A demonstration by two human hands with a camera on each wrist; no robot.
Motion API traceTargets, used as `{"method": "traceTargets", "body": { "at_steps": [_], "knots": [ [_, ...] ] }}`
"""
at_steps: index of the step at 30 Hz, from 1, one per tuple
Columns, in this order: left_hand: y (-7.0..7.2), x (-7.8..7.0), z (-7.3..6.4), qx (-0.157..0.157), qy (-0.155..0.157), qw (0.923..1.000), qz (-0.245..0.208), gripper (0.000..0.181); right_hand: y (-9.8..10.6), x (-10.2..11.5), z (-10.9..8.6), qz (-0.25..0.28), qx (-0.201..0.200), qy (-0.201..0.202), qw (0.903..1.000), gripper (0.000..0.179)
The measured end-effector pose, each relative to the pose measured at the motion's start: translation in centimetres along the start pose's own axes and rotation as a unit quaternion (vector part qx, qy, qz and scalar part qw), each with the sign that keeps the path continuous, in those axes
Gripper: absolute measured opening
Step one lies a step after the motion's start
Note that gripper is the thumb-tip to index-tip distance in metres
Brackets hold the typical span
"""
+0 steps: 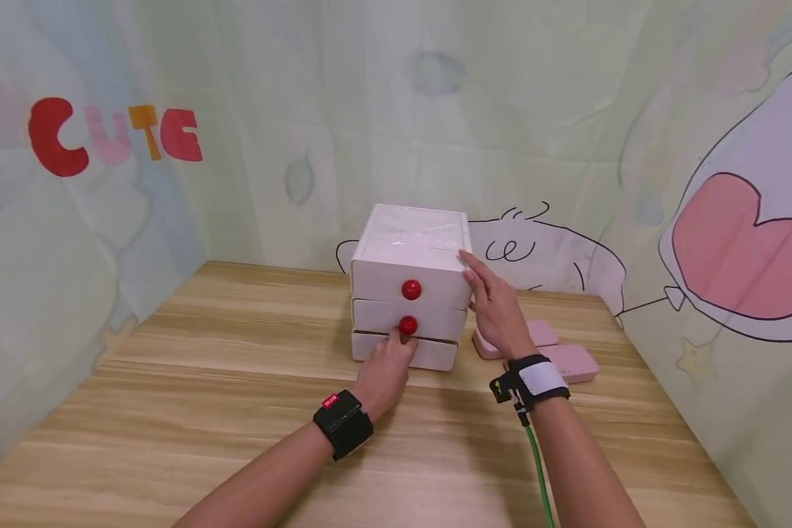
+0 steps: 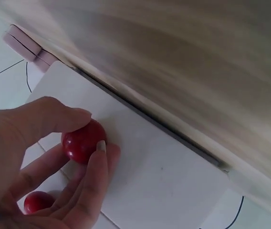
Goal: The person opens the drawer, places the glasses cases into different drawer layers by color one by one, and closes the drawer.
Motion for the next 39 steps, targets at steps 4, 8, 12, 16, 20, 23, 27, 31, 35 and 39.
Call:
{"method": "traceTargets", "body": {
  "at_steps": [4,8,12,16,20,23,27,31,35,39],
  "knots": [
    [0.3,0.0,-0.1,-0.002,-0.001,1.0000,-0.009,0.018,0.0,0.1,0.0,0.000,-0.004,-0.001,1.0000,0.054],
    [0.5,0.1,-0.3,0.010,0.004,0.9997,-0.023,0.020,0.0,0.1,-0.1,-0.001,-0.002,0.001,1.0000,0.055],
    [0.7,0.1,-0.5,0.014,0.004,0.9993,-0.034,0.018,0.0,0.0,-0.1,0.001,0.001,0.001,1.0000,0.056],
    [0.8,0.0,-0.6,0.012,-0.004,0.9993,-0.034,0.017,0.0,0.1,-0.1,0.004,0.001,0.005,1.0000,0.056],
    [1.0,-0.1,-0.7,0.018,-0.012,0.9994,-0.028,0.018,0.0,0.1,-0.1,0.004,0.001,0.009,0.9999,0.055],
    [1.2,-0.2,-0.8,0.026,-0.017,0.9991,-0.027,0.019,0.0,0.1,-0.1,0.003,0.002,0.008,1.0000,0.054],
    [1.5,-0.2,-0.9,0.033,-0.021,0.9988,-0.030,0.020,0.0,0.2,-0.1,0.002,0.001,0.007,1.0000,0.054],
    [1.6,-0.2,-1.1,0.040,-0.019,0.9983,-0.038,0.021,0.0,0.2,-0.1,0.003,0.000,0.007,1.0000,0.054],
    [1.7,-0.3,-1.4,0.043,-0.020,0.9979,-0.044,0.022,0.0,0.1,-0.1,0.005,0.001,0.007,1.0000,0.054],
    [2.0,-0.5,-1.7,0.038,-0.026,0.9981,-0.040,0.022,0.0,0.1,-0.1,0.006,0.002,0.007,1.0000,0.054]
  ]
}}
Point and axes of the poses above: each hand's wrist, its own z-axis towards the middle knuckle, its own y-axis out of the back of the hand, x = y × z, the point moved 7 cm from there along z, towards the middle knuckle, and after that the axes turned 14 degrees about -x, right-handed, at the moved point
